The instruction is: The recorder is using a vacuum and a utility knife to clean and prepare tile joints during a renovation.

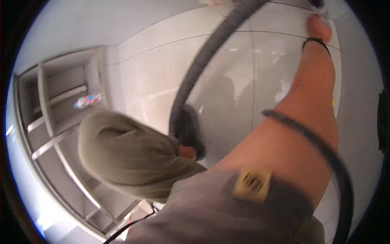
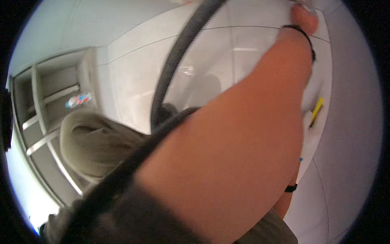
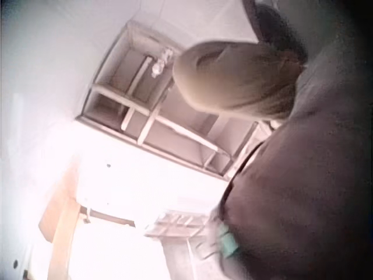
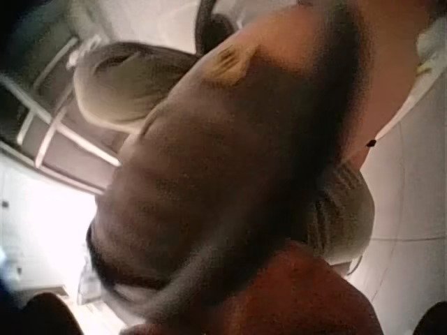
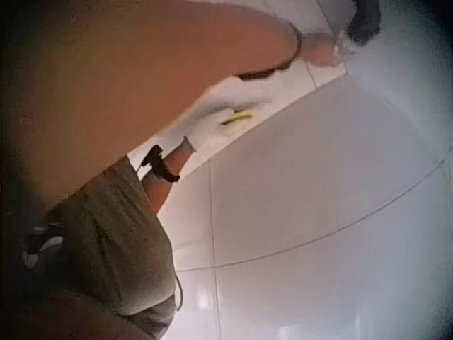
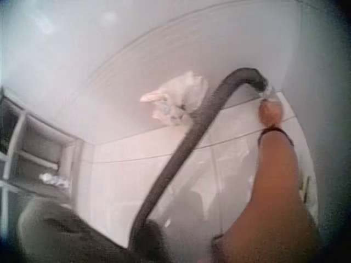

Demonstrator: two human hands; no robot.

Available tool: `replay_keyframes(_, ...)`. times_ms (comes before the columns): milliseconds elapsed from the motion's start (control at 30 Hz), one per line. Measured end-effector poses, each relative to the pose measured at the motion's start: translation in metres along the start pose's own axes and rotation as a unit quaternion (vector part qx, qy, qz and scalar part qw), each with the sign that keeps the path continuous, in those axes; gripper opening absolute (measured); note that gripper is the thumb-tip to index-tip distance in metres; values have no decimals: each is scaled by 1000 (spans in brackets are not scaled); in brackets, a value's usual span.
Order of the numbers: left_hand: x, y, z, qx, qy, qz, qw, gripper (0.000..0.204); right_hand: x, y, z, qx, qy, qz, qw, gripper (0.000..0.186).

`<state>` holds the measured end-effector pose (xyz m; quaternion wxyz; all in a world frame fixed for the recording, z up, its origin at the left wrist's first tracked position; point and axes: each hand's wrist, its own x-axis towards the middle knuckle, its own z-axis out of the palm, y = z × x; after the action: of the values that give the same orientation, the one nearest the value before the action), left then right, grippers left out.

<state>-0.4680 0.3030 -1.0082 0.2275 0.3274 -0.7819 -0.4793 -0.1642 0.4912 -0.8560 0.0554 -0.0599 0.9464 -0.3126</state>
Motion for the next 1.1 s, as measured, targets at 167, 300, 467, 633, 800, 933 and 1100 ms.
replay_keyframes(167, 47, -35, -41, 79, 65, 18, 995, 44, -9, -15, 8, 88, 17, -5, 996, 53)
replay_keyframes(300, -24, 13, -92, -51, 19, -3, 998, 45, 13, 19, -17, -52, 66, 2, 996, 52)
replay_keyframes(467, 8, -18, -171, -66, 37, -37, 996, 56, 74, -44, -14, -132, -46, -91, 986, 46)
replay_keyframes(633, -24, 10, -198, -244, -86, -126, 958, 57, 138, -28, -7, -170, -9, -26, 985, 48)
replay_keyframes(800, -22, 10, -205, -221, -73, -122, 965, 55, 133, -38, -4, -164, -34, -33, 985, 48)
replay_keyframes(933, -17, 10, -215, -240, -108, -183, 947, 66, 134, -39, 1, -144, 2, 25, 989, 50)
replay_keyframes(1100, -24, 17, -207, -267, -97, -166, 944, 69, 131, -38, -4, -170, -26, -3, 985, 51)
